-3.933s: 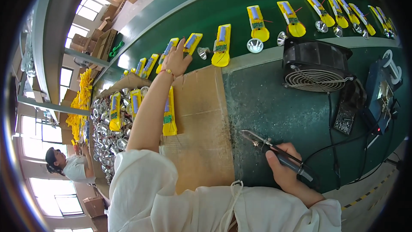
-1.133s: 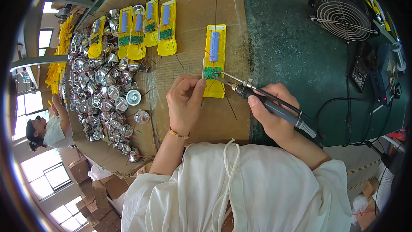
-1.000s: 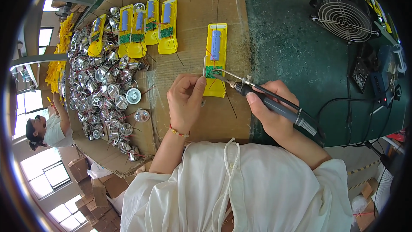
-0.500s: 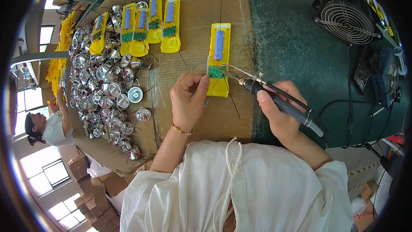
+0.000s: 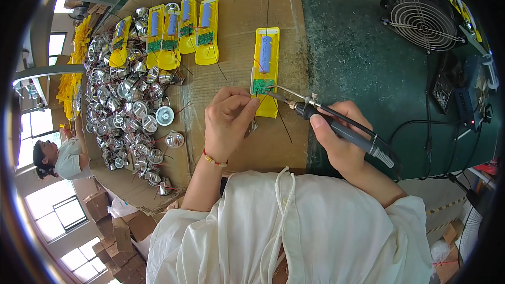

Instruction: Soldering wires and electronic components onto small circuit boards for assembly into flashlights.

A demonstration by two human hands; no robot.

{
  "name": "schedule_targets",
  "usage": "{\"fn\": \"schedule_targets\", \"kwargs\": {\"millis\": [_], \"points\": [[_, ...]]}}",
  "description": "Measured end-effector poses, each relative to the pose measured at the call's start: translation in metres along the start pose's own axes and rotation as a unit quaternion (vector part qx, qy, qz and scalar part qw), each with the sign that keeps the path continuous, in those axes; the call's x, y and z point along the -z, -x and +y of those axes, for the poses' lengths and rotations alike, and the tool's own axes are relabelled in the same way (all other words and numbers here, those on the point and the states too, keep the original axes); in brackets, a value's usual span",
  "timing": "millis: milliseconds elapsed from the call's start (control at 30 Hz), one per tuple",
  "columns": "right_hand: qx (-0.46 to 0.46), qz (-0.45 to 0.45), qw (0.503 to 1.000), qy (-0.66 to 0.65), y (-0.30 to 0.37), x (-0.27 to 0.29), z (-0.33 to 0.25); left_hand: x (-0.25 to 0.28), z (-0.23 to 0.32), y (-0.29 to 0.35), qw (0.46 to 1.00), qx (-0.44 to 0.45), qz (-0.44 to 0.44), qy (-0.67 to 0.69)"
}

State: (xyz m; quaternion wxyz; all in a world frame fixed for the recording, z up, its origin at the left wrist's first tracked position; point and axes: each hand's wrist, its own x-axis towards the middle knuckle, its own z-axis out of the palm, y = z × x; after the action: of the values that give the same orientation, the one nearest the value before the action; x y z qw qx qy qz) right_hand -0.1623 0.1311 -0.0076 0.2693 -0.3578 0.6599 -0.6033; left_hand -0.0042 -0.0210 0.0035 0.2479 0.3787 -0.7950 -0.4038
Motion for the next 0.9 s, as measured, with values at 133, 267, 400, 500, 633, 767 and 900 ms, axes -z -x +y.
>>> {"fn": "schedule_targets", "kwargs": {"millis": [133, 267, 400, 500, 633, 767, 900], "points": [[0.023, 0.021, 1.000, 0.002, -0.003, -0.005, -0.001, -0.002, -0.001, -0.001, 1.000, -0.007, -0.001, -0.018], [0.034, 0.010, 0.999, 0.010, -0.003, -0.005, -0.004, -0.007, -0.004, 0.000, 1.000, 0.010, 0.016, 0.016], [0.039, 0.028, 0.999, 0.002, -0.004, -0.009, -0.005, -0.009, -0.004, -0.002, 0.999, 0.023, 0.018, 0.015], [0.047, 0.069, 0.996, -0.035, -0.001, -0.003, -0.002, -0.008, -0.005, -0.001, 1.000, 0.014, 0.022, 0.013], [0.011, 0.084, 0.994, -0.062, 0.001, 0.006, 0.003, -0.009, -0.007, -0.002, 1.000, 0.009, 0.024, 0.006], [0.010, 0.087, 0.993, -0.075, 0.003, 0.014, 0.008, -0.009, -0.006, 0.000, 0.999, 0.022, 0.022, 0.010], [-0.016, 0.097, 0.992, -0.076, 0.003, 0.025, 0.010, -0.003, 0.000, -0.004, 0.991, 0.103, 0.039, 0.077]]}}
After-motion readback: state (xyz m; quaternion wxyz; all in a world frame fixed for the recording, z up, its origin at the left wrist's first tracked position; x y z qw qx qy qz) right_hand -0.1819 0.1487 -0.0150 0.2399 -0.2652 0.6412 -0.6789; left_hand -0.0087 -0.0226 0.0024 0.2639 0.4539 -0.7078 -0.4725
